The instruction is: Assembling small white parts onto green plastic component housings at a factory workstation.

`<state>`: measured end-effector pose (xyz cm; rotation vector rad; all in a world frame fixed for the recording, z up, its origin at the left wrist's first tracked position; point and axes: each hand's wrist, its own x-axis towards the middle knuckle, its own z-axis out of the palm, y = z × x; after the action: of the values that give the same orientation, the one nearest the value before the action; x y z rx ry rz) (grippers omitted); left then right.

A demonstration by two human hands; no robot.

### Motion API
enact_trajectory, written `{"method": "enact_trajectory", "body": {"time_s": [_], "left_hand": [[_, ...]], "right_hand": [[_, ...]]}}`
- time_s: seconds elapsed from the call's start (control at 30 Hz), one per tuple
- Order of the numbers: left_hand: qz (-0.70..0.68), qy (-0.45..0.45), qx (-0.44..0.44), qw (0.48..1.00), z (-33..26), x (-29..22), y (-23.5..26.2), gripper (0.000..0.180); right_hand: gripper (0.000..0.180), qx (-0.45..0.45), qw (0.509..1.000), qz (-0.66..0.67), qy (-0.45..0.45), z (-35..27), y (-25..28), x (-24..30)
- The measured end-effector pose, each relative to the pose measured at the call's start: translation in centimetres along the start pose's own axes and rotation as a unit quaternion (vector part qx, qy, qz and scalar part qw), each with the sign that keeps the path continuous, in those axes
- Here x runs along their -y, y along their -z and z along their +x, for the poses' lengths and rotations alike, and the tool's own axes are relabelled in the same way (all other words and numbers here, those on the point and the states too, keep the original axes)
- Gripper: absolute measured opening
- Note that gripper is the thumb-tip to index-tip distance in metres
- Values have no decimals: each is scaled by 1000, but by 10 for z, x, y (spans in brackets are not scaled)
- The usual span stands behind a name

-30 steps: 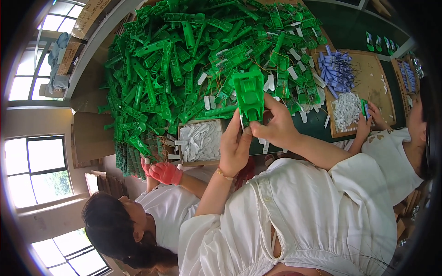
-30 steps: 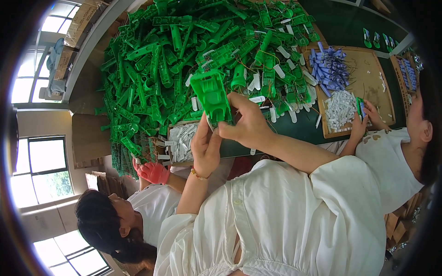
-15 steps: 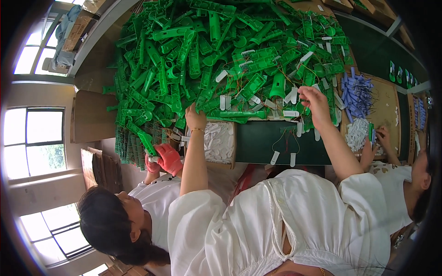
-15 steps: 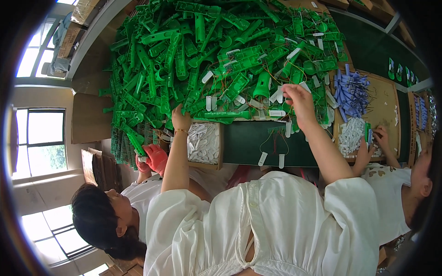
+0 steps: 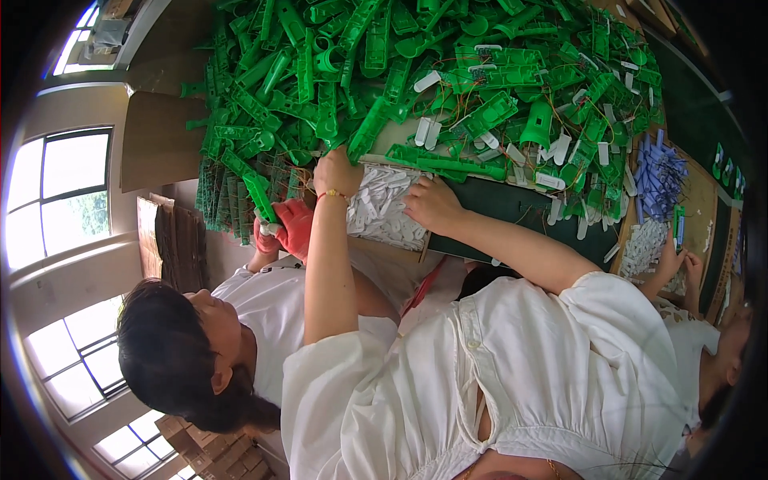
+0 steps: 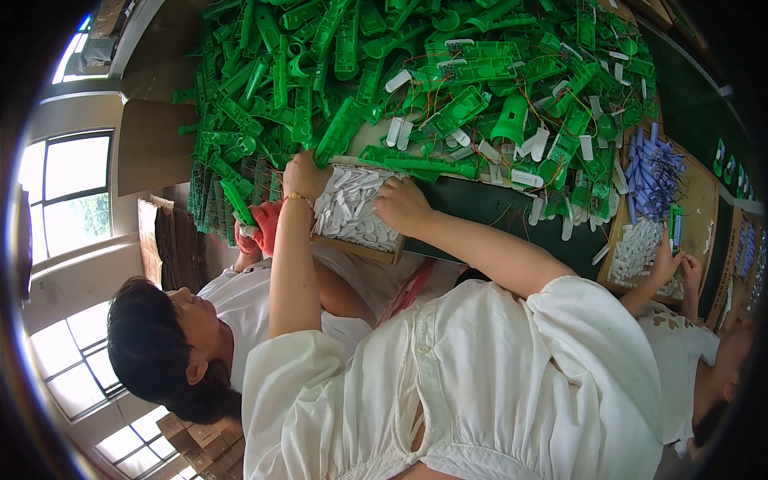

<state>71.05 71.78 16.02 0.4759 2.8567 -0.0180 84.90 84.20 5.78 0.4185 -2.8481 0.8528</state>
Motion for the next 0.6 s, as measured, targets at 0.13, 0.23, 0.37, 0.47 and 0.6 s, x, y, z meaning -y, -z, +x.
{"method": "enact_trajectory", "body": {"time_s": [0.13,0.23,0.37,0.47,0.6], "left_hand": [[-686,57,-57,723,-65,-17,-21,18],[-764,124,-73,629,-107,-26,-34,23],[-798,121,-7,591,-140,-30,-31,46],[-766,52,9,641,-157,-35,-29,51],[-644,-40,14,764,-164,-58,-21,59]], "right_hand": [[18,-32,993,-103,-39,15,-37,4],[15,-35,997,-8,-63,21,-37,12],[12,-7,966,195,-167,7,18,20],[16,-22,730,626,-274,-15,61,19],[12,-39,723,650,-231,-49,118,54]]}}
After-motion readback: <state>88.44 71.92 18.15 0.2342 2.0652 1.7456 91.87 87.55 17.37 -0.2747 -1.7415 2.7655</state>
